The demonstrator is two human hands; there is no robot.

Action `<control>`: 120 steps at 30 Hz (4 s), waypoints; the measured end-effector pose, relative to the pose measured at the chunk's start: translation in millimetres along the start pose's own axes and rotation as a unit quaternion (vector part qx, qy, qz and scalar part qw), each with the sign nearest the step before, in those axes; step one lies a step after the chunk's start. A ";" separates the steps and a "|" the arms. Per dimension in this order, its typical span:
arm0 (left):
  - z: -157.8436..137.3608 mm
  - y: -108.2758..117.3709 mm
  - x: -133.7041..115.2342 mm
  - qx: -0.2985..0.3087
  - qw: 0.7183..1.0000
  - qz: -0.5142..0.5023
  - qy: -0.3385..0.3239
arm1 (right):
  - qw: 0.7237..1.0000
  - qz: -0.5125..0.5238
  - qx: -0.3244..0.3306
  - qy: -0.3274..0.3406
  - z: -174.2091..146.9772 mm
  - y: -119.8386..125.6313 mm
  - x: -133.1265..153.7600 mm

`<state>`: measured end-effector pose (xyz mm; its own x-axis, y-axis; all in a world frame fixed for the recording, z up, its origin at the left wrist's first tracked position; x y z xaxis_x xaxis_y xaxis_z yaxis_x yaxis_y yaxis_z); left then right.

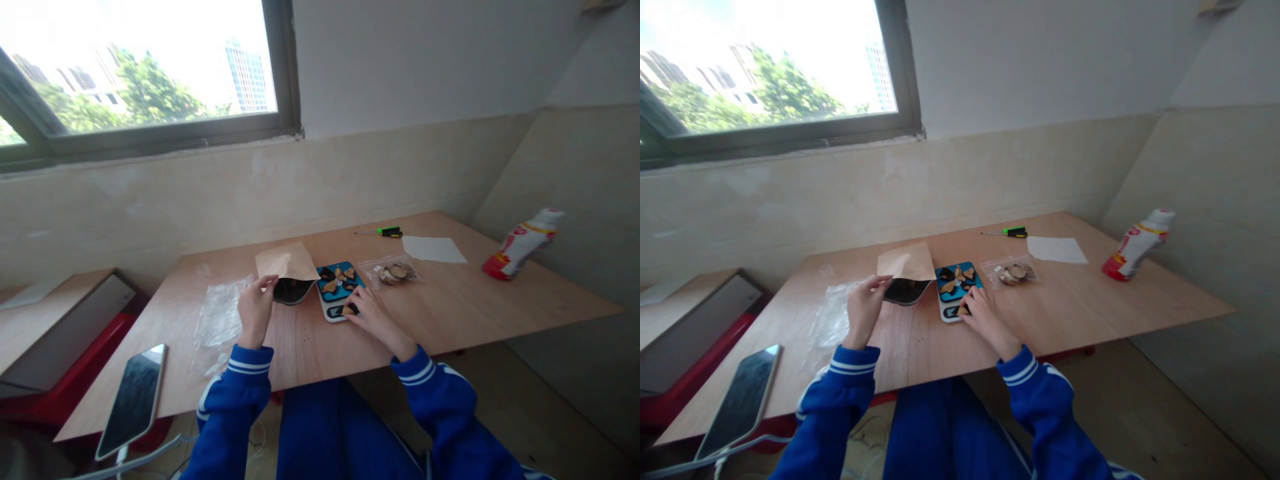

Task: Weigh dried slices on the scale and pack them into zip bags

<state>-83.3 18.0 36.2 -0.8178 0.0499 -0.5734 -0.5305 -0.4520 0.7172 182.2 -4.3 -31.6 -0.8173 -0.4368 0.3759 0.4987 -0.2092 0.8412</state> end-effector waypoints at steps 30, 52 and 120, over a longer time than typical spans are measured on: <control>0.0 -0.9 1.4 0.006 1.000 -0.013 0.006 | 0.995 0.029 -0.090 -0.020 26.8 -6.3 -6.8; -13.6 16.0 -9.0 0.019 0.999 0.038 0.016 | 0.996 -0.051 0.071 0.032 69.4 -45.0 115.9; -12.4 8.7 22.4 0.076 0.992 0.079 0.069 | 0.962 0.229 -0.068 -0.132 120.3 -15.5 -78.8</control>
<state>-103.5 4.2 24.7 -0.8599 -0.1383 -0.4913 -0.4350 -0.3048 0.8473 204.1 138.6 -27.5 -0.5384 -0.2776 0.7956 0.8426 -0.1682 0.5115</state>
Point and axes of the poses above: each hand's wrist, its own z-axis towards the middle knuckle, its own y-axis out of the back of the hand, x = y × z, the point moved 1 cm from there along z, towards the middle knuckle, and after that the axes turned 4 degrees about z, right-handed, at the moved point
